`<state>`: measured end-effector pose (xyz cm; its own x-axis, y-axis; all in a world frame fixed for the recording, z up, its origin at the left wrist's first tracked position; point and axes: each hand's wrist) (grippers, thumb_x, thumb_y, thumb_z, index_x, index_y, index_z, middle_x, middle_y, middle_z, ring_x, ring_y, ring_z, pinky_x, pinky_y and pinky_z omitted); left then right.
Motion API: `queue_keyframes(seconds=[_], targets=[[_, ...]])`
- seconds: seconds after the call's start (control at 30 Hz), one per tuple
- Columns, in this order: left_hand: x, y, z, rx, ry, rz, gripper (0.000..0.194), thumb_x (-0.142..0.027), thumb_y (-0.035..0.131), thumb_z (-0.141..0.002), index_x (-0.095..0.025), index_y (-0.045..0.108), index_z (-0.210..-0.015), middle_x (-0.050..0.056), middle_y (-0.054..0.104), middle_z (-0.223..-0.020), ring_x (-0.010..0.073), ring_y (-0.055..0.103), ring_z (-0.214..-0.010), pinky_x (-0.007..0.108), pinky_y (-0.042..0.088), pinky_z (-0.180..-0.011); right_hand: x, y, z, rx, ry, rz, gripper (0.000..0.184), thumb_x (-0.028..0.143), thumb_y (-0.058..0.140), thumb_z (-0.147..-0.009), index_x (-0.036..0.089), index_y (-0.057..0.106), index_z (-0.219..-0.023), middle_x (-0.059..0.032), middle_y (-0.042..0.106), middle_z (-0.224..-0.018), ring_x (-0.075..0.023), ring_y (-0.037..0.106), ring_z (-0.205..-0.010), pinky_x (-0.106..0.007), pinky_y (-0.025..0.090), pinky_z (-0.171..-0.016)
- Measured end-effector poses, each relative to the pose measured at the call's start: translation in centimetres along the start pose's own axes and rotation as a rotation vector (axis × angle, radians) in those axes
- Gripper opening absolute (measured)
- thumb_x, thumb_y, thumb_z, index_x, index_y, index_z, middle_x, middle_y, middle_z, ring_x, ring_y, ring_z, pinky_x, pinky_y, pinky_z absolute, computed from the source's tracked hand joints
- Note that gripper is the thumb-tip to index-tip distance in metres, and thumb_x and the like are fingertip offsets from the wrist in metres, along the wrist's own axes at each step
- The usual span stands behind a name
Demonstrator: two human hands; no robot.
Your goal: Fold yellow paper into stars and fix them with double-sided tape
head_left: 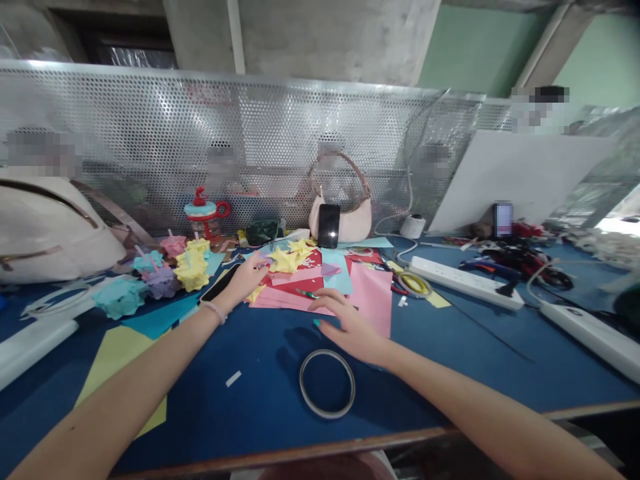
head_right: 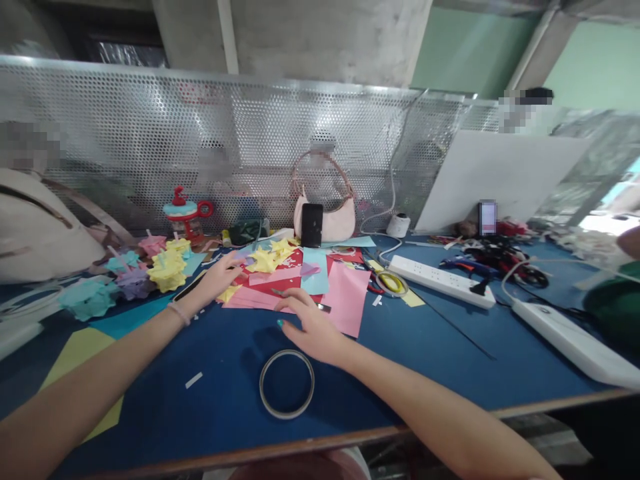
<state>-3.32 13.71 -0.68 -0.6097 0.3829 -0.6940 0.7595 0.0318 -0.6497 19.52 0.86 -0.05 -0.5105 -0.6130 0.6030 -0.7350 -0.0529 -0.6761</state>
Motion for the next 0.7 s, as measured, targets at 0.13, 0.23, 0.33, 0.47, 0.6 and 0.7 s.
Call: queue_keyframes(seconds=[0.13, 0.23, 0.33, 0.47, 0.6, 0.7], targets=[[0.1, -1.7, 0.0, 0.04, 0.095, -0.194, 0.051, -0.024, 0.041, -0.081, -0.012, 0.037, -0.13, 0.016, 0.048, -0.127, 0.0194, 0.062, -0.088, 0.031, 0.049, -0.075, 0.2, -0.1, 0.1, 0.191, -0.065, 0.095, 0.015, 0.011, 0.05, -0.075, 0.018, 0.052, -0.088, -0.0065, 0.054, -0.098, -0.0156, 0.053, -0.094, -0.027, 0.041, -0.082], [0.3, -3.3, 0.9, 0.188, 0.192, -0.379, 0.035, -0.032, 0.047, -0.078, -0.015, 0.061, -0.106, 0.011, 0.059, -0.113, 0.0249, 0.057, -0.099, 0.036, 0.042, -0.089, 0.3, 0.1, 0.3, 0.319, -0.056, 0.247, 0.01, 0.018, 0.056, -0.073, 0.018, 0.053, -0.083, 0.0003, 0.055, -0.073, -0.0128, 0.051, -0.066, -0.023, 0.038, -0.06], [0.6, -4.2, 1.5, 0.317, 0.255, -0.529, 0.036, -0.037, 0.053, -0.074, -0.019, 0.063, -0.104, 0.009, 0.06, -0.114, 0.0267, 0.052, -0.107, 0.036, 0.037, -0.093, 0.4, 0.3, 0.6, 0.387, -0.07, 0.35, 0.014, 0.023, 0.057, -0.073, 0.019, 0.053, -0.086, 0.0031, 0.052, -0.064, -0.0115, 0.046, -0.056, -0.022, 0.029, -0.052], [1.1, -4.2, 1.8, 0.391, 0.291, -0.665, 0.042, -0.041, 0.054, -0.074, -0.022, 0.06, -0.11, 0.008, 0.058, -0.118, 0.0263, 0.051, -0.109, 0.035, 0.037, -0.092, 0.4, 0.4, 0.6, 0.457, -0.12, 0.345, 0.019, 0.015, 0.052, -0.072, 0.02, 0.053, -0.09, 0.0039, 0.052, -0.061, -0.0107, 0.046, -0.056, -0.021, 0.028, -0.053], [0.9, -3.9, 1.8, 0.399, 0.311, -0.73, 0.043, -0.042, 0.05, -0.077, -0.021, 0.057, -0.113, 0.009, 0.059, -0.117, 0.0258, 0.052, -0.108, 0.034, 0.038, -0.09, 0.2, 0.4, 0.5, 0.433, -0.106, 0.306, 0.021, 0.01, 0.046, -0.072, 0.02, 0.054, -0.089, 0.0031, 0.054, -0.064, -0.0098, 0.047, -0.057, -0.02, 0.028, -0.053], [0.4, -3.8, 2.0, 0.397, 0.324, -0.75, 0.044, -0.037, 0.047, -0.079, -0.019, 0.053, -0.119, 0.01, 0.057, -0.12, 0.0251, 0.051, -0.109, 0.034, 0.038, -0.091, 0.1, 0.3, 0.4, 0.374, -0.04, 0.251, 0.023, 0.01, 0.045, -0.072, 0.019, 0.055, -0.091, 0.0043, 0.051, -0.06, -0.0088, 0.045, -0.054, -0.019, 0.028, -0.051]])
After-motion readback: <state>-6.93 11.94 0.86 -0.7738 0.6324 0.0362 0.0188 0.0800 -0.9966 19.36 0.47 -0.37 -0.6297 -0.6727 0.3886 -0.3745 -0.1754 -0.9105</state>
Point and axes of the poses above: each hand's wrist, its own z-axis away from the middle knuckle, its own y-axis out of the palm, x = y × z
